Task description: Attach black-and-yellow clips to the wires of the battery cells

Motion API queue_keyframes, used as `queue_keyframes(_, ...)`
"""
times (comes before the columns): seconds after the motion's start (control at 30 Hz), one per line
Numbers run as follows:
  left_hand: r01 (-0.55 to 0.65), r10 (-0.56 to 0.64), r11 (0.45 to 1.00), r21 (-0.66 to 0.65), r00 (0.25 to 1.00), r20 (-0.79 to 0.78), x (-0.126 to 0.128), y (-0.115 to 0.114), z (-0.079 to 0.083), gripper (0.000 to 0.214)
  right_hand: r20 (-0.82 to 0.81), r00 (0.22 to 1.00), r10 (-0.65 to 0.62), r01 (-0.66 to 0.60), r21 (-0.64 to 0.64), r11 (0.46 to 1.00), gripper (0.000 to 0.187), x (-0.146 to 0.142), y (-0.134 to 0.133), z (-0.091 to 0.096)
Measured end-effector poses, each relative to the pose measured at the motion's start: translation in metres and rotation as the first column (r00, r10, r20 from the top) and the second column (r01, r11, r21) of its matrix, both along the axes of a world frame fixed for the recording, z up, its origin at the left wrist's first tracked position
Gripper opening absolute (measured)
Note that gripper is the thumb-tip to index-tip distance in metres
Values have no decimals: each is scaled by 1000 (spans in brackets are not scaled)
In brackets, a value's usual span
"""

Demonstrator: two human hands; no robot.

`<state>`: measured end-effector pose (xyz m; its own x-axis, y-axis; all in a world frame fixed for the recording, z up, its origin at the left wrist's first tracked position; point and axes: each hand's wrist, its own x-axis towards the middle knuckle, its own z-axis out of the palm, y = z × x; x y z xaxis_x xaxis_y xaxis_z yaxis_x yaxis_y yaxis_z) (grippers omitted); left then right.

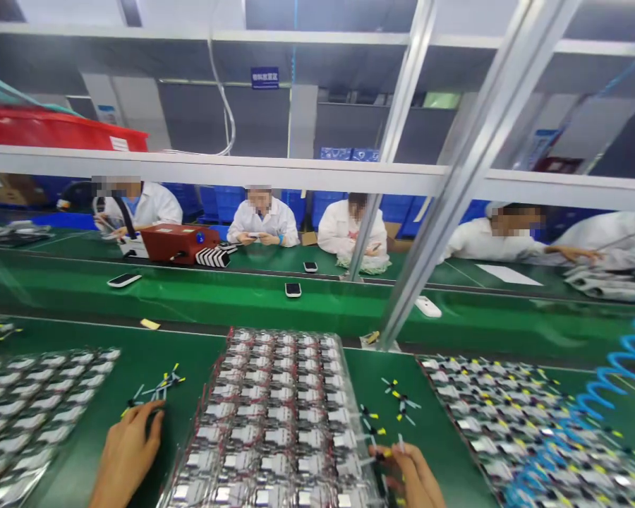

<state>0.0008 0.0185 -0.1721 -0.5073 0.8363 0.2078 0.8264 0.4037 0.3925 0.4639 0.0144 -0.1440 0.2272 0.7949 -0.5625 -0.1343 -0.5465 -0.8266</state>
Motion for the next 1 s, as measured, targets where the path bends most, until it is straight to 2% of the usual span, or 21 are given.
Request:
queue_keyframes(0.13,-55,60,998,26,976,-210,-1,-2,-7,63,7,995,-95,94,68,993,107,6,3,-2)
queue_keyframes(0.27,-35,26,999,-36,972,-233,0,-5,-6,60,139,978,-156,136,143,980,113,10,-2,9)
queue_keyframes(0.37,-4,-9,996,-85,988,-153,-2,-3,2,58,266,949,-170,105,241,965,118,14,-9,16)
queue_keyframes(0.43,-31,19,992,-120,995,-102,-4,0,11,60,318,935,-155,62,284,957,115,17,-13,16)
queue_keyframes(0.53,-85,71,969,-230,995,-67,-3,1,23,63,364,924,-121,12,286,958,113,19,-17,15)
queue_keyframes(0.6,-64,57,956,-286,998,-32,-1,-1,30,64,369,924,-104,2,266,964,116,20,-19,16)
queue_keyframes(0.67,-38,45,964,-263,999,22,1,-4,33,66,362,929,-79,-1,215,977,124,23,-21,20)
queue_keyframes(0.8,-72,99,983,-168,982,162,6,-10,40,66,379,924,-46,8,101,995,139,35,-28,22)
queue_keyframes(0.93,-77,103,994,-83,916,388,15,-11,50,70,443,896,-2,-42,89,995,131,52,-33,3)
queue_keyframes(1.0,-65,48,998,16,857,514,18,-8,54,77,508,861,-37,-47,151,987,121,60,-35,-15)
